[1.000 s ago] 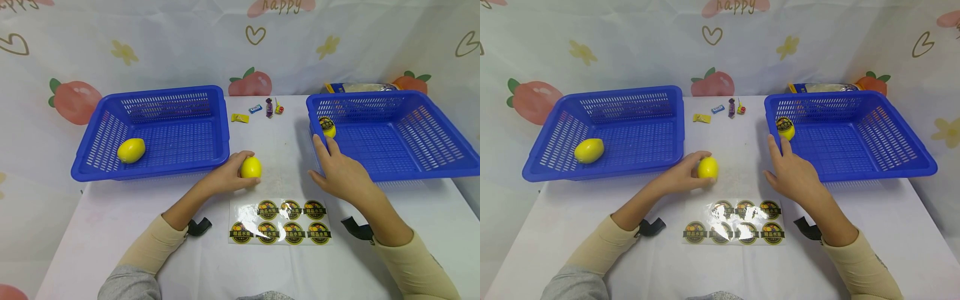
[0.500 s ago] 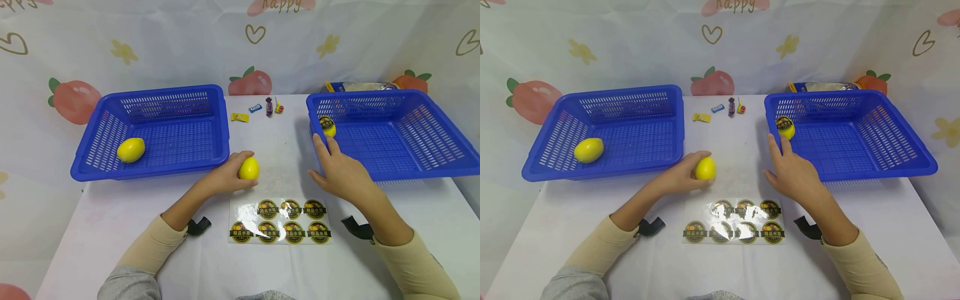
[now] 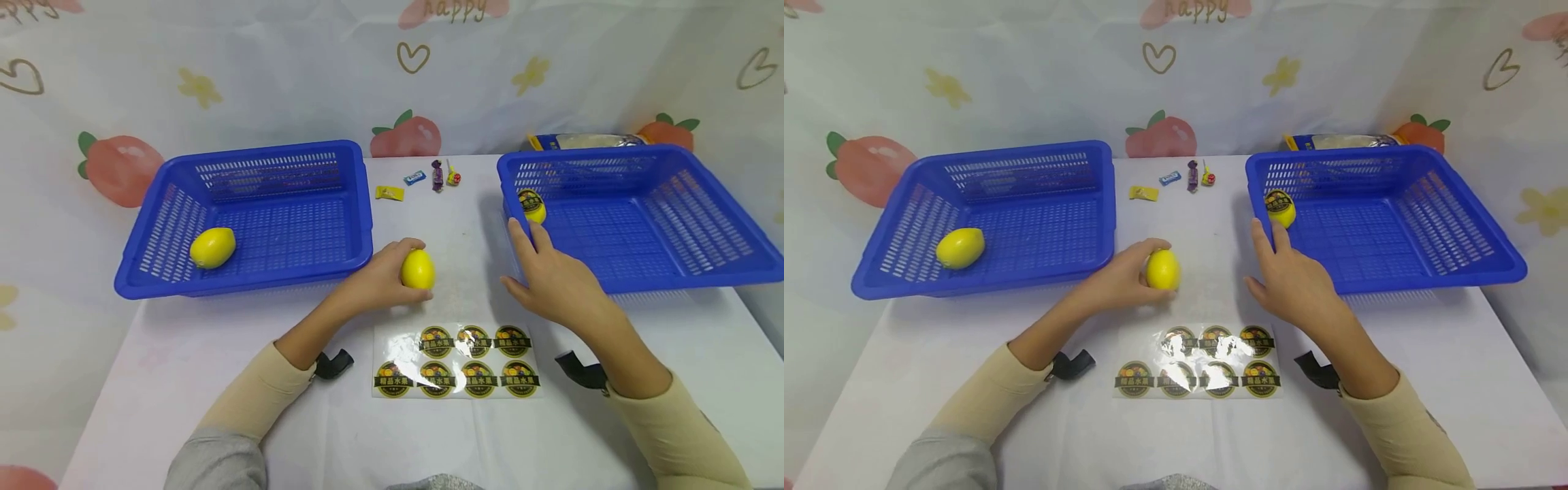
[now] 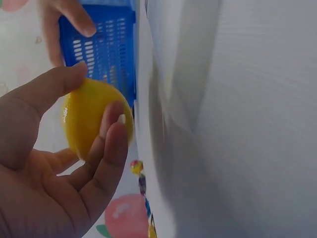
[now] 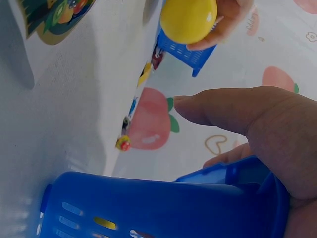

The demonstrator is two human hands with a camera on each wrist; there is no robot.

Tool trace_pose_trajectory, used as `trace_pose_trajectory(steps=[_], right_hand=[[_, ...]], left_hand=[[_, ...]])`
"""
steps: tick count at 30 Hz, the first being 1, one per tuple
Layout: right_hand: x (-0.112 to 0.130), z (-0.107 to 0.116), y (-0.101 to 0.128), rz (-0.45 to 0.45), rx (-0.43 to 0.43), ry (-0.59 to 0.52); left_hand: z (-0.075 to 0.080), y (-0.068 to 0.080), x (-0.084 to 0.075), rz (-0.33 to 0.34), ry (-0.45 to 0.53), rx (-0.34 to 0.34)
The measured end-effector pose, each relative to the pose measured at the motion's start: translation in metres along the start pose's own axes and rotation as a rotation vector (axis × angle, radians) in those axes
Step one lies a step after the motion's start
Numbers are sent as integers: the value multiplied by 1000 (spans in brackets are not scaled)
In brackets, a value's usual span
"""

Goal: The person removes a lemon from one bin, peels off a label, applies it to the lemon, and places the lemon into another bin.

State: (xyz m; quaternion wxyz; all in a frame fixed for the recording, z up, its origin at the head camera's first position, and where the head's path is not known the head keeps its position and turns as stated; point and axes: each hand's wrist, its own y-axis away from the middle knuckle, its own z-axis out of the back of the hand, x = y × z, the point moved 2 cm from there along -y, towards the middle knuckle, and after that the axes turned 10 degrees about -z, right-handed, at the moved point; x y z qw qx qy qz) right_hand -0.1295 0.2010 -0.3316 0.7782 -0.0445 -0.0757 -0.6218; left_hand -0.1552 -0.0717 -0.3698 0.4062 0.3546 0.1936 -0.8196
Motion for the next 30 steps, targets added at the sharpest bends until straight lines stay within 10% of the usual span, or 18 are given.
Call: trace_pose_trajectory(steps=[13,30], right_hand=[[-1,0,0,-2,-6,15],[0,0,0,1,-14,14]], left_hand=[[-15,-29,-3,42,-151,28],[-14,-27,-1,40,-162,50]])
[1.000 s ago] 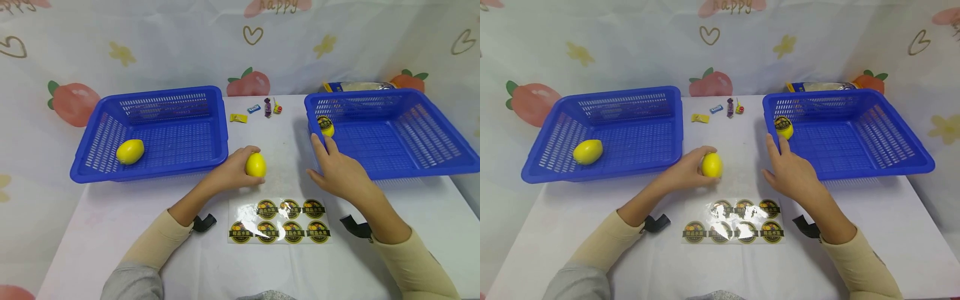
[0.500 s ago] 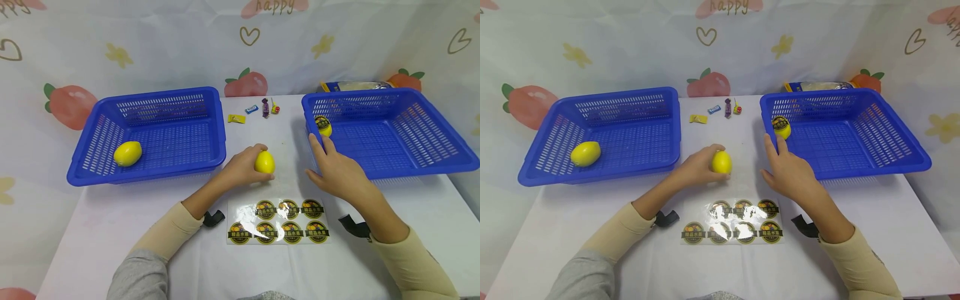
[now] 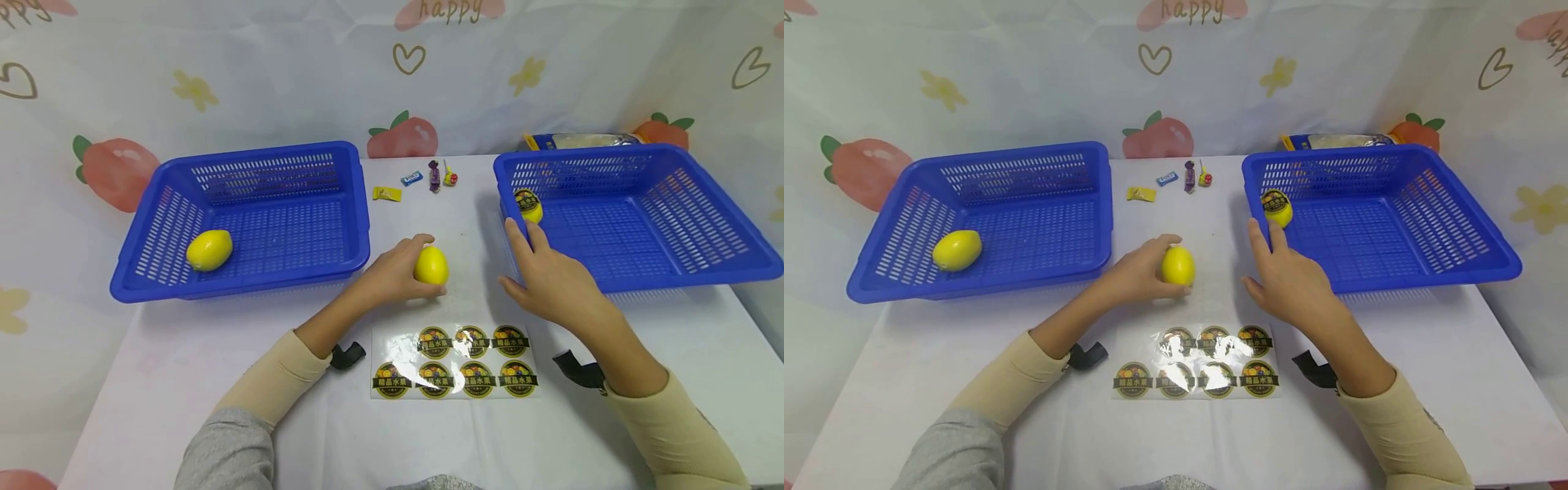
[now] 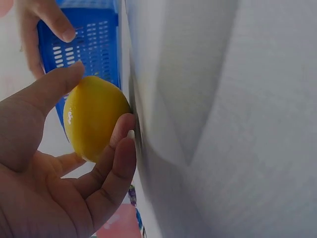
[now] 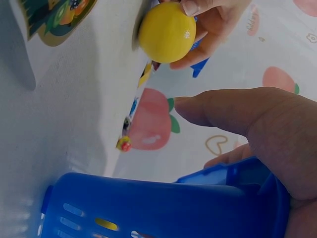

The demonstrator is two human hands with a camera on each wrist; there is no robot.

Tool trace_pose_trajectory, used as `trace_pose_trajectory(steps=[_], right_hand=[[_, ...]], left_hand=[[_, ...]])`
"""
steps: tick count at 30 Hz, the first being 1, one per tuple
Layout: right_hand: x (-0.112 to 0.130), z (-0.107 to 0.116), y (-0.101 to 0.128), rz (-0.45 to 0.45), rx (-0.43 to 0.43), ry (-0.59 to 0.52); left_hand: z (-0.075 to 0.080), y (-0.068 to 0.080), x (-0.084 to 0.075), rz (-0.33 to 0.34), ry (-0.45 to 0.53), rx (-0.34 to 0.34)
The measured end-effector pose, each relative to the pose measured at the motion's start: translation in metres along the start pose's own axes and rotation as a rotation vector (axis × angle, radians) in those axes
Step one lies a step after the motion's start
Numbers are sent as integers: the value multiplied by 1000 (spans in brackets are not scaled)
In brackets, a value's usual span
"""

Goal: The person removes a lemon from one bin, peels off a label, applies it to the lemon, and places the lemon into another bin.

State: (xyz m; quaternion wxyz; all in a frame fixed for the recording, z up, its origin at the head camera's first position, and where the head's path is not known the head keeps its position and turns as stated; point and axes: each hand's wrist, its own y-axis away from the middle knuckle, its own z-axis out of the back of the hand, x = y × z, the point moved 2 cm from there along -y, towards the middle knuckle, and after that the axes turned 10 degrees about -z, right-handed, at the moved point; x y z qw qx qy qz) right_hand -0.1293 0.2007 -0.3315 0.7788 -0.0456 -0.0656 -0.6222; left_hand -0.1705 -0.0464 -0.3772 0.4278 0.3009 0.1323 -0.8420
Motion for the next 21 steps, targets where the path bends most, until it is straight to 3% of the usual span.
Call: trace_pose_trajectory(steps=[14,21], right_hand=[[0,0,0,2,-5,2],[0,1,0,-11,23,0]], left_hand=[[0,3,0,4,8,2],[0,20,1,79,9,-41]])
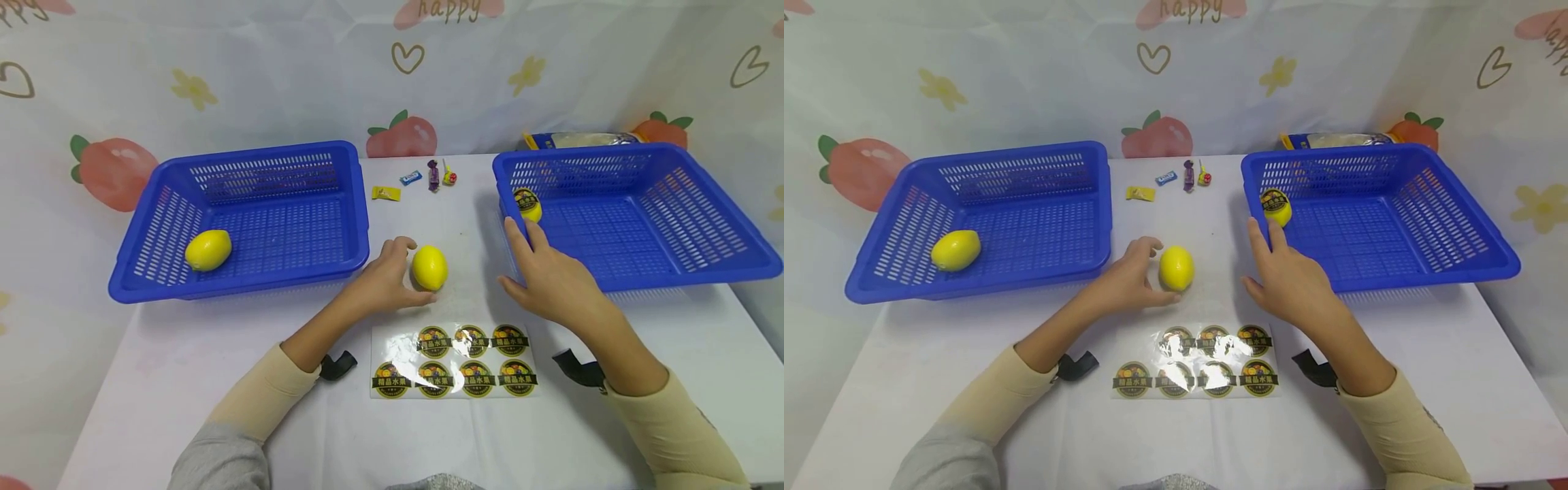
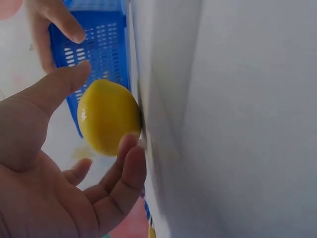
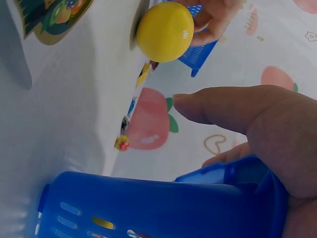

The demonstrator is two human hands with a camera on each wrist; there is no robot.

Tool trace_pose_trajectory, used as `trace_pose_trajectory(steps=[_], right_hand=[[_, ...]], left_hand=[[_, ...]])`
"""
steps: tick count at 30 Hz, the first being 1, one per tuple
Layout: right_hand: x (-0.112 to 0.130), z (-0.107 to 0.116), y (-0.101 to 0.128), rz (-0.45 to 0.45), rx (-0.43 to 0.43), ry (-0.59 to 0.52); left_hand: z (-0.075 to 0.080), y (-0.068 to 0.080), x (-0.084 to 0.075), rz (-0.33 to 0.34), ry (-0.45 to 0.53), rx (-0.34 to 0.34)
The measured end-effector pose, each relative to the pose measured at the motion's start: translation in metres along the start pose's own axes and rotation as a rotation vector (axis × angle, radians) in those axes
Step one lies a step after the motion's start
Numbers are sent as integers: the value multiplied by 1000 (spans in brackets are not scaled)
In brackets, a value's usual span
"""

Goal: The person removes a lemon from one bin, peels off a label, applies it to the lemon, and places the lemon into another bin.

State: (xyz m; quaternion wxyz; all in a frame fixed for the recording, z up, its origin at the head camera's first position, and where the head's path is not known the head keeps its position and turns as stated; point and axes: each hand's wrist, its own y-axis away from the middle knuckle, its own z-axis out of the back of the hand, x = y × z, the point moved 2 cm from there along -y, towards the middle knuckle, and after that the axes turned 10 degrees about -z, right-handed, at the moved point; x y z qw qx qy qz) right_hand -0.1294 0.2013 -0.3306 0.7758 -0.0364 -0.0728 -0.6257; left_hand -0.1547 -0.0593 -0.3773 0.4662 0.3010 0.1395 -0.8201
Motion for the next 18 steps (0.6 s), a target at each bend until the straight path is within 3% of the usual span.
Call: trace_pose_trajectory(steps=[4,10,14,18], right_hand=[[-1,0,0,3,-4,1],[-1,-1,1,103,-151,27],[6,-1,5,224,-246,39],[21,-3,11,390,-254,3]], left_hand=[[3,14,2,21,-25,9],[1,28,-4,-29,-69,151],[-6,32,-10,-91,-101,215],[-12,35,-14,-127,-139,256]])
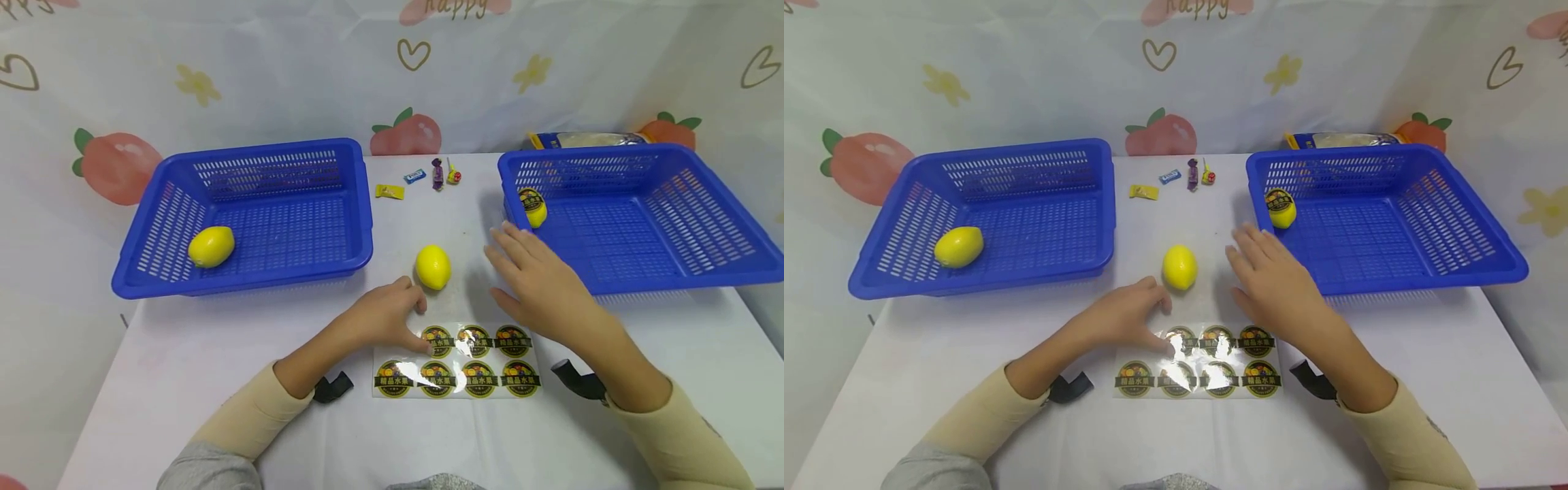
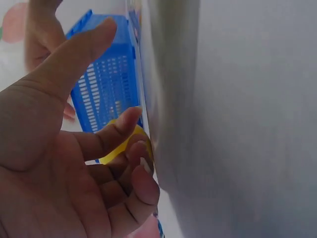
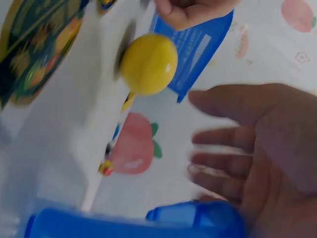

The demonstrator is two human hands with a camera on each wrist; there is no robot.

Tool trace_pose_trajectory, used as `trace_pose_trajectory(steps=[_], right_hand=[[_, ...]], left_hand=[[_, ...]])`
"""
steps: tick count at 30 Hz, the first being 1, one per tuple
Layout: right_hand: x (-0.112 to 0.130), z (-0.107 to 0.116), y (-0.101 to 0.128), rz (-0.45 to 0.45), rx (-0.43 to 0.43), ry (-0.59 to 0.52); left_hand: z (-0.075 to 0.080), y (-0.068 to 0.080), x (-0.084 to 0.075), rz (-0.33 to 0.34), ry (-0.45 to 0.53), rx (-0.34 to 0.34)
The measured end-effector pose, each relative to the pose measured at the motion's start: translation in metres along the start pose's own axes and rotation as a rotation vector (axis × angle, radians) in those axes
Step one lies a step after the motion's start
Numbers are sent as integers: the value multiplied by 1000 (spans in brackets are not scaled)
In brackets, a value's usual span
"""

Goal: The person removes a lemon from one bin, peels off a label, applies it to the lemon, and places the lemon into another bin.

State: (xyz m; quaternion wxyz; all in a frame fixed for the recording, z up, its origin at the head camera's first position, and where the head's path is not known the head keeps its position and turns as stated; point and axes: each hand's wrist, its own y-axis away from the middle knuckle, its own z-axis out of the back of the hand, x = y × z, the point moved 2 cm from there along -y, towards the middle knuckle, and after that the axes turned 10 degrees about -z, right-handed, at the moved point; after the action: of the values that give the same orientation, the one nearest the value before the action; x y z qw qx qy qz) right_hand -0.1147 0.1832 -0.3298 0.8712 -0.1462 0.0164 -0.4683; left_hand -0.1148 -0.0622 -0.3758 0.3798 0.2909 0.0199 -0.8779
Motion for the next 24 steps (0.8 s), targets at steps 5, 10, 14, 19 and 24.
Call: trace_pose_trajectory(steps=[5,10,14,19,24], right_hand=[[17,-6,6,64,195,-83],[20,-19,8,15,437,-127],[17,-30,7,-18,506,-151],[13,-41,4,-66,563,-181],[11,-45,1,-108,619,-200]], left_hand=[[-4,0,-5,-22,-29,37],[-8,-5,-9,-51,-63,46],[-10,-10,-11,-66,-80,59],[-12,-15,-13,-50,-111,79],[-12,-16,-13,-31,-117,80]])
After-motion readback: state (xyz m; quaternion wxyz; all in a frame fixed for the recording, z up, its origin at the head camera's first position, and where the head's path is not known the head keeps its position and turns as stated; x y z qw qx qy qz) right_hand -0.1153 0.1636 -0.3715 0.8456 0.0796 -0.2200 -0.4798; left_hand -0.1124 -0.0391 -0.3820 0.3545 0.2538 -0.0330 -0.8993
